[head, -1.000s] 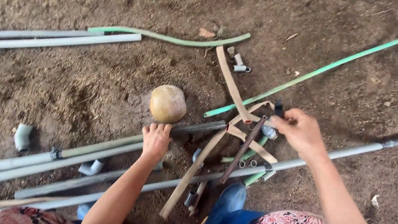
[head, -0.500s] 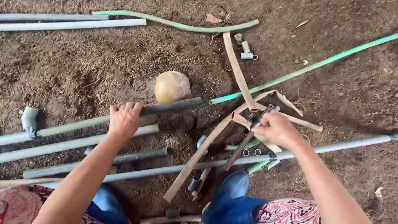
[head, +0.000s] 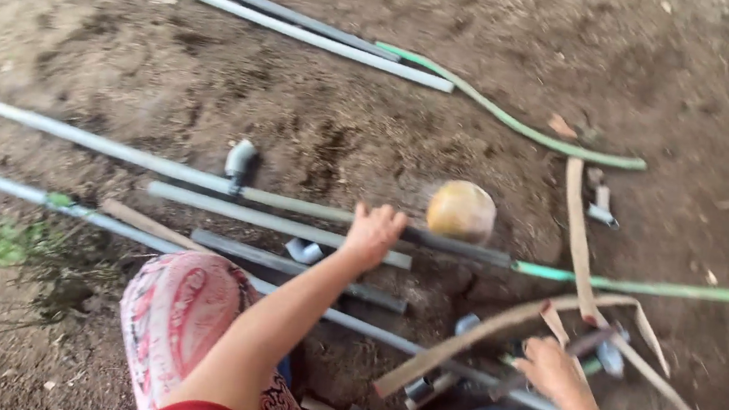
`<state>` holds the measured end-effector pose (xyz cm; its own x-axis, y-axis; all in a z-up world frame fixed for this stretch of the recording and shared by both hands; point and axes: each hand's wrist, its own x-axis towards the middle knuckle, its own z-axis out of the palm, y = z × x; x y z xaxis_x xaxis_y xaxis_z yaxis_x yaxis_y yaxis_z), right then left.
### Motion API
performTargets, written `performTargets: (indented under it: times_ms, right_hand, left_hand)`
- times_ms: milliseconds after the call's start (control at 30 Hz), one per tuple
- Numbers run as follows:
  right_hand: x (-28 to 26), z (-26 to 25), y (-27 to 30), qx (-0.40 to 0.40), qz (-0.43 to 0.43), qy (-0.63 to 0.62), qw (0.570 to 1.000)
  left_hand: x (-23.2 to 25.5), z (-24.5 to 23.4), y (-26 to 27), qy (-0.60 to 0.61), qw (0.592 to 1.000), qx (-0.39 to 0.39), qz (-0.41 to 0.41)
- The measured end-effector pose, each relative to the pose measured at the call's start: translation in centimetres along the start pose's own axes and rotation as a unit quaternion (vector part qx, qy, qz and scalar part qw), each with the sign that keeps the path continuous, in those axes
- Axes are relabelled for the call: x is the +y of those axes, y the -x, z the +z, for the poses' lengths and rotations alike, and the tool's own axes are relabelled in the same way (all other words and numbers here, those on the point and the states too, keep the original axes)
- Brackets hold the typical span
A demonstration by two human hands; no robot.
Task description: The person assembles a pipe structure on the ground by connecting various pipe segments and fittings. They use a coconut shell as a temporary support and secure the joints with black tape.
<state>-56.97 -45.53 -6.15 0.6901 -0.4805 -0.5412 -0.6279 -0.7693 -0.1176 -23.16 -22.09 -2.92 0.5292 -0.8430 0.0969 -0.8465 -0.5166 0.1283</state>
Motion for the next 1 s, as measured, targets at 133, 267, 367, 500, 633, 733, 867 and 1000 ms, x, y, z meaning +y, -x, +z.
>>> performTargets:
  times_ms: [133, 267, 367, 500, 633, 733, 867, 1000]
  right_hand:
    - [-0.3, 0.3, -3.7, 0.038, 0.01, -0.023, 0.999]
    - [-9.5, -12.6, 1.6, 0.087, 0.133, -0.186, 0.97]
    - [-5.2, -9.6, -3.3, 0.191, -0.014, -0.079, 0.978]
    - [-7.0, -5.3, -7.2, 0.097, -0.049, -0.129, 0.986]
    - [-11.8, -3.5, -8.3, 0.059, -0.007, -0.153, 0.986]
    - [-18.8, -9.1, -5.2, 0.06, 0.045, -0.478, 0.875]
    - [-20.8, -11.5, -6.3, 0.093, 0.047, -0.783, 0.613]
    - [-21.6, -12.5, -7.3, 0.119, 0.054, -0.765, 0.63]
  left_hand:
    - [-0.5, 0.1, 0.0, 0.003, 0.994, -0.107, -0.002]
    - [-0.7, 0.6, 1.0, 0.047, 0.995, -0.089, 0.014]
    - [-0.9, 0.5, 2.0, 0.065, 0.994, -0.089, 0.02]
    - [-2.5, -0.8, 1.4, 0.04, 0.987, -0.156, 0.012]
    - [-6.0, 1.5, 0.6, -0.007, 0.993, -0.121, -0.001]
    - [-7.3, 1.9, 1.2, -0.004, 1.0, -0.017, -0.012]
    - [-6.7, -1.7, 2.8, 0.032, 0.996, 0.081, -0.025]
    - [-10.7, -6.0, 4.3, 0.122, 0.981, 0.084, -0.122]
